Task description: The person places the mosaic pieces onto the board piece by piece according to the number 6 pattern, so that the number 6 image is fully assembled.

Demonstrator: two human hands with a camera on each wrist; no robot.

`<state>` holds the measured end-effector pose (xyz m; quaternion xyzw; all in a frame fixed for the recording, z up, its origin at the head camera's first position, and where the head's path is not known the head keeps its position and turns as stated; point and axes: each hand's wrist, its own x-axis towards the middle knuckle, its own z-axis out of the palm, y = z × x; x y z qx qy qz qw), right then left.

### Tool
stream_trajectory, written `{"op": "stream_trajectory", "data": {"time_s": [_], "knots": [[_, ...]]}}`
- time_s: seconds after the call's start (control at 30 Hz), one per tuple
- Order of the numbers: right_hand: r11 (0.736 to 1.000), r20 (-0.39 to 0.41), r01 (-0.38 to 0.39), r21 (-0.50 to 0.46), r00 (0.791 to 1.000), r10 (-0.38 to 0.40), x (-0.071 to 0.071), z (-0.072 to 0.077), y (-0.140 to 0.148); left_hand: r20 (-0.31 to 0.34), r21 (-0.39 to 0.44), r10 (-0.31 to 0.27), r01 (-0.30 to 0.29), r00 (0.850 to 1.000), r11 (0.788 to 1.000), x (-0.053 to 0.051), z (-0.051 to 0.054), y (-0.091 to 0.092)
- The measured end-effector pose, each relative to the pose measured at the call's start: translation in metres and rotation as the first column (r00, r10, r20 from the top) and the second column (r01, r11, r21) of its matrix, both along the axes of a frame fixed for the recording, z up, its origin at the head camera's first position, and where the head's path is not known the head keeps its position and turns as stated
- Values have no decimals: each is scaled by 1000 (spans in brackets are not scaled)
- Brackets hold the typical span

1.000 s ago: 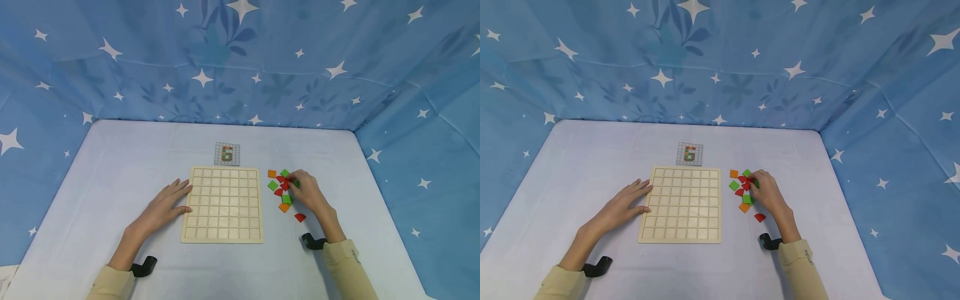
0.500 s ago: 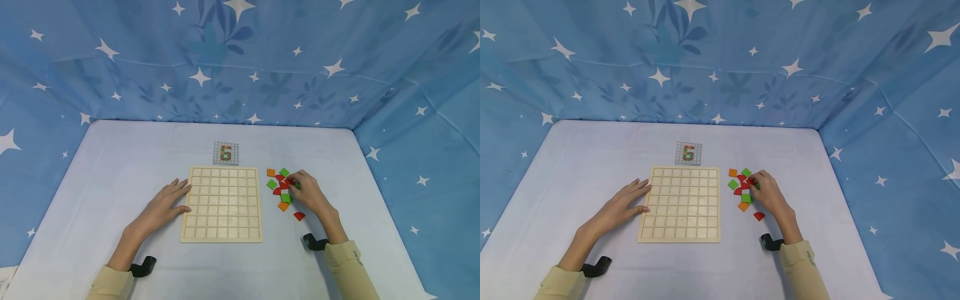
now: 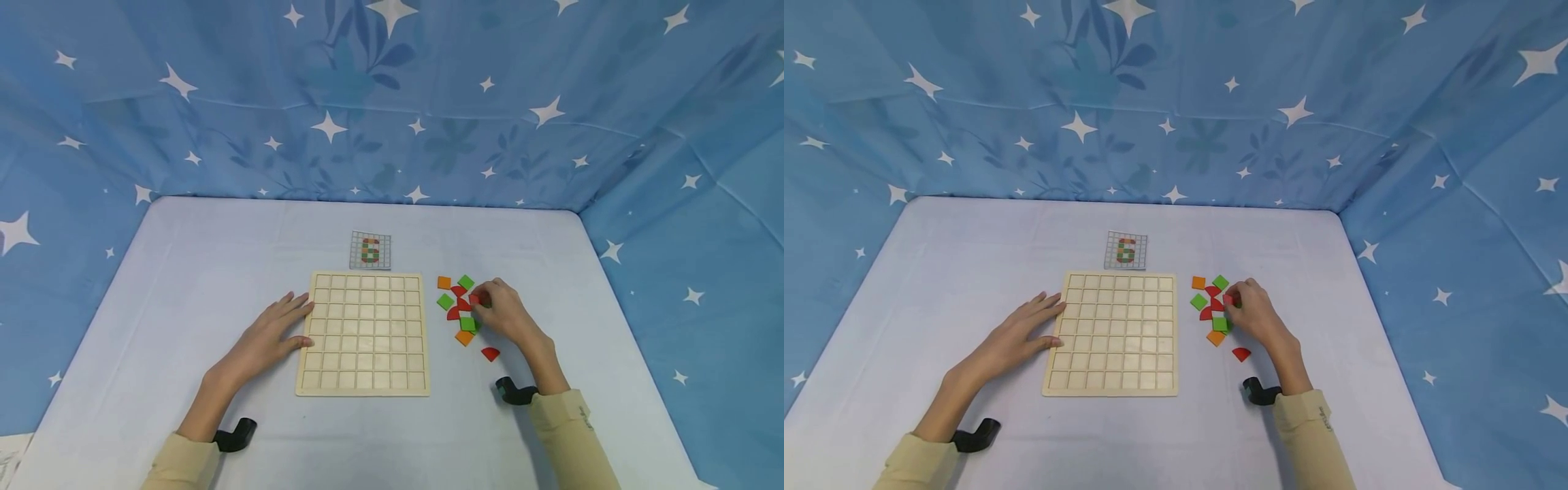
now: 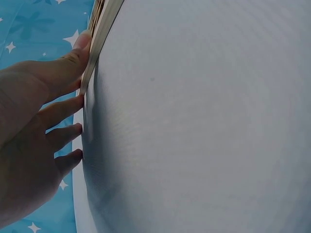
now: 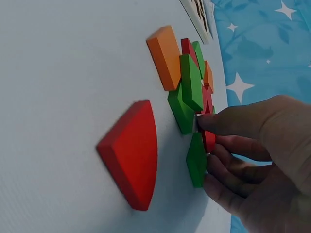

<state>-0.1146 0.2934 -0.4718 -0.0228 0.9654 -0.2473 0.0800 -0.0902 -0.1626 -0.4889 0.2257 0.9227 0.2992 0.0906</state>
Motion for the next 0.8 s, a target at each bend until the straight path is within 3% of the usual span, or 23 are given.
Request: {"op": "stream_trajectory", "data": {"time_s": [0.4, 0.57, 0.67, 0.8], "knots": [[994, -36, 13, -105, 999, -17, 5, -2, 9, 36, -23, 12, -11, 999, 1000, -3, -2, 1], [980, 10, 72, -188, 997, -71, 8, -2, 13, 46, -24, 17, -16, 999, 1000, -3, -4, 1], [949, 81, 130, -287, 991, -111, 9, -1, 16, 50, -19, 15, -14, 999, 1000, -3, -3, 1], [868, 183, 204, -452, 974, -134, 10, 1, 21, 51, -20, 17, -16, 999, 1000, -2, -1, 0]]}}
